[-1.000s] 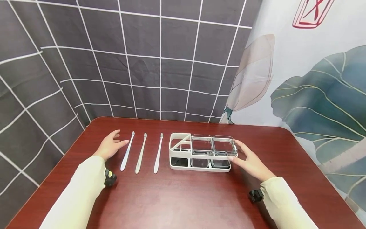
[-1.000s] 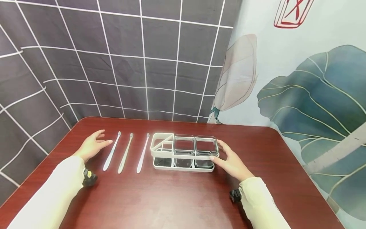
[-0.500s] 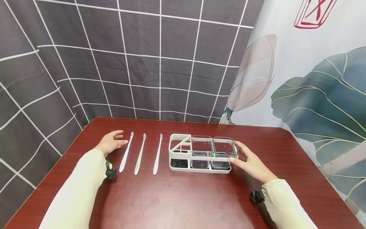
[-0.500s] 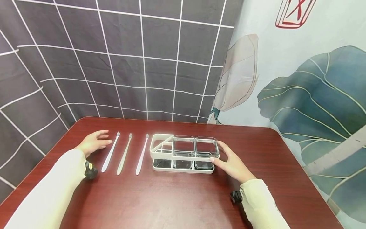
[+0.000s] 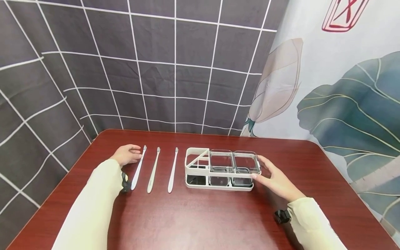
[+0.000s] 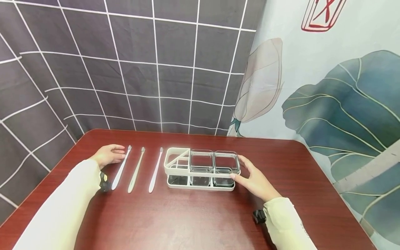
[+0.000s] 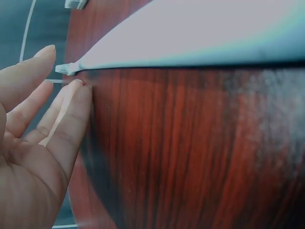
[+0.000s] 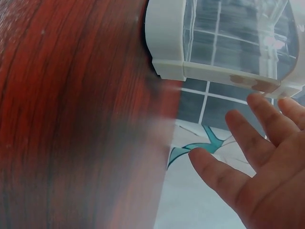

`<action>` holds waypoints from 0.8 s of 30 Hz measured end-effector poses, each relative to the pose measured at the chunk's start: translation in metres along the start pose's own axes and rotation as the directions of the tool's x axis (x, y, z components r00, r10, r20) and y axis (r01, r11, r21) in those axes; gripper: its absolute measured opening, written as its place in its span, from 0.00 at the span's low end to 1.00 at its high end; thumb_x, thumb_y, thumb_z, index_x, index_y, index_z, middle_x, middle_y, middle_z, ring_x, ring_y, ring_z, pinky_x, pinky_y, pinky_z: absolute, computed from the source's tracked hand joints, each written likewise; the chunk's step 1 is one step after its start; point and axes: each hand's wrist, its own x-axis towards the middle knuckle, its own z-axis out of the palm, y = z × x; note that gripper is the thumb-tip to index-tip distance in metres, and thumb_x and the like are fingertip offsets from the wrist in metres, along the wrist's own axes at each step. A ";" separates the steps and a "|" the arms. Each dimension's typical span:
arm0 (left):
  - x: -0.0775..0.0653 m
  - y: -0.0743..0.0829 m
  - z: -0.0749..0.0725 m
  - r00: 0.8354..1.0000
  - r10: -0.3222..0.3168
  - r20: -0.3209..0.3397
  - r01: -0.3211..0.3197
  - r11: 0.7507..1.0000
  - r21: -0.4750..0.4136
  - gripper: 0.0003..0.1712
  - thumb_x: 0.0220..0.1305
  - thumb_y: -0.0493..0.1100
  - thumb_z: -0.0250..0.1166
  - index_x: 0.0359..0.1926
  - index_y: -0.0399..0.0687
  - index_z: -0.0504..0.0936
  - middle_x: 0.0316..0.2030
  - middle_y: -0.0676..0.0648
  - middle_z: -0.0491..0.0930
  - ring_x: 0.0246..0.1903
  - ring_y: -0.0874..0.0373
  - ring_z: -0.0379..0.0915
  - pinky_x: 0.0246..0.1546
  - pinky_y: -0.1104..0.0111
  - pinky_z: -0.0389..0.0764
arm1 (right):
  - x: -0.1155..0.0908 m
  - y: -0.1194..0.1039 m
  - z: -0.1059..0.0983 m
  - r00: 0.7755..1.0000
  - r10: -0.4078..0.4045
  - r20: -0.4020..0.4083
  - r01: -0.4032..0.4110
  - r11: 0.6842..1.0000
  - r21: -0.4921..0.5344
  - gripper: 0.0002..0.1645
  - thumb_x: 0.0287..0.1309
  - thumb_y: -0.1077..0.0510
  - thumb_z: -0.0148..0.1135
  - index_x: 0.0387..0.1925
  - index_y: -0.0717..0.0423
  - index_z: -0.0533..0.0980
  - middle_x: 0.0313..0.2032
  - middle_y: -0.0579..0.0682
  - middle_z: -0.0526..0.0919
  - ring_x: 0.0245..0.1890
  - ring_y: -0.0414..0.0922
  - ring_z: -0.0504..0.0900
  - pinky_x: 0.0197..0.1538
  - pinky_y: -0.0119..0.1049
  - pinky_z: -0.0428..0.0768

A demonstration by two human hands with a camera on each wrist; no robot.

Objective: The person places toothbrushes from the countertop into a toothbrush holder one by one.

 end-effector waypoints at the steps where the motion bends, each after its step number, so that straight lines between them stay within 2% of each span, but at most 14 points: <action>1: 0.001 -0.001 0.000 1.000 0.003 0.002 -0.003 1.000 -0.010 0.34 0.57 0.33 0.68 0.59 0.19 0.64 0.50 0.24 0.73 0.37 0.55 0.81 0.44 0.60 0.83 | 0.000 0.000 0.000 1.000 0.000 0.000 0.000 1.000 -0.003 0.46 0.59 0.48 0.65 0.70 0.60 0.55 0.64 0.66 0.66 0.63 0.65 0.67 0.62 0.63 0.65; 4: 0.001 -0.002 0.002 1.000 0.000 -0.002 0.000 1.000 -0.024 0.34 0.54 0.32 0.69 0.58 0.19 0.65 0.46 0.26 0.74 0.34 0.57 0.80 0.42 0.61 0.84 | -0.001 -0.002 0.000 1.000 0.000 -0.002 0.000 1.000 -0.012 0.46 0.59 0.48 0.65 0.70 0.60 0.55 0.64 0.66 0.66 0.63 0.65 0.67 0.62 0.63 0.65; 6: 0.001 0.000 0.004 1.000 -0.005 -0.019 0.005 1.000 -0.001 0.33 0.53 0.31 0.69 0.57 0.19 0.66 0.45 0.27 0.75 0.32 0.58 0.80 0.40 0.63 0.84 | -0.002 -0.003 -0.001 1.000 -0.003 -0.003 0.003 1.000 -0.022 0.45 0.59 0.48 0.65 0.70 0.60 0.55 0.64 0.66 0.67 0.62 0.65 0.67 0.62 0.63 0.66; 7: -0.001 0.002 0.006 0.999 -0.023 -0.036 0.024 0.999 0.033 0.33 0.53 0.31 0.69 0.58 0.20 0.66 0.47 0.26 0.74 0.33 0.59 0.79 0.41 0.64 0.84 | -0.002 -0.003 -0.001 1.000 -0.005 -0.003 0.005 1.000 -0.026 0.45 0.59 0.48 0.65 0.70 0.60 0.55 0.64 0.66 0.67 0.62 0.66 0.67 0.61 0.64 0.66; 11: -0.002 0.005 0.010 0.996 -0.024 -0.091 0.039 0.985 0.170 0.31 0.52 0.31 0.70 0.56 0.23 0.70 0.43 0.30 0.78 0.33 0.59 0.78 0.37 0.69 0.83 | -0.003 -0.004 -0.001 1.000 -0.015 -0.005 0.015 0.999 -0.029 0.45 0.59 0.48 0.65 0.70 0.61 0.56 0.63 0.67 0.67 0.62 0.66 0.67 0.60 0.64 0.66; 15: -0.001 0.003 0.012 0.992 0.007 -0.128 0.027 0.964 0.264 0.30 0.49 0.31 0.71 0.53 0.24 0.72 0.40 0.33 0.79 0.34 0.54 0.77 0.35 0.67 0.79 | -0.003 -0.005 0.000 1.000 -0.008 -0.003 0.008 1.000 -0.022 0.45 0.59 0.48 0.65 0.70 0.60 0.56 0.63 0.67 0.68 0.61 0.65 0.68 0.60 0.64 0.66; 19: 0.000 0.002 0.014 0.990 0.026 -0.135 0.014 0.959 0.284 0.30 0.46 0.31 0.71 0.52 0.24 0.72 0.36 0.36 0.78 0.33 0.52 0.76 0.33 0.67 0.78 | -0.002 -0.003 0.000 1.000 -0.006 -0.005 0.006 1.000 -0.027 0.45 0.59 0.48 0.65 0.70 0.60 0.56 0.63 0.67 0.67 0.62 0.65 0.67 0.61 0.64 0.66; 24: -0.001 0.004 0.016 0.990 0.030 -0.137 0.013 0.954 0.300 0.30 0.45 0.31 0.70 0.51 0.23 0.72 0.33 0.38 0.78 0.29 0.56 0.75 0.29 0.70 0.76 | -0.001 -0.001 0.000 1.000 -0.004 -0.007 0.004 0.999 -0.034 0.45 0.59 0.47 0.65 0.70 0.60 0.56 0.63 0.67 0.67 0.61 0.66 0.67 0.61 0.65 0.66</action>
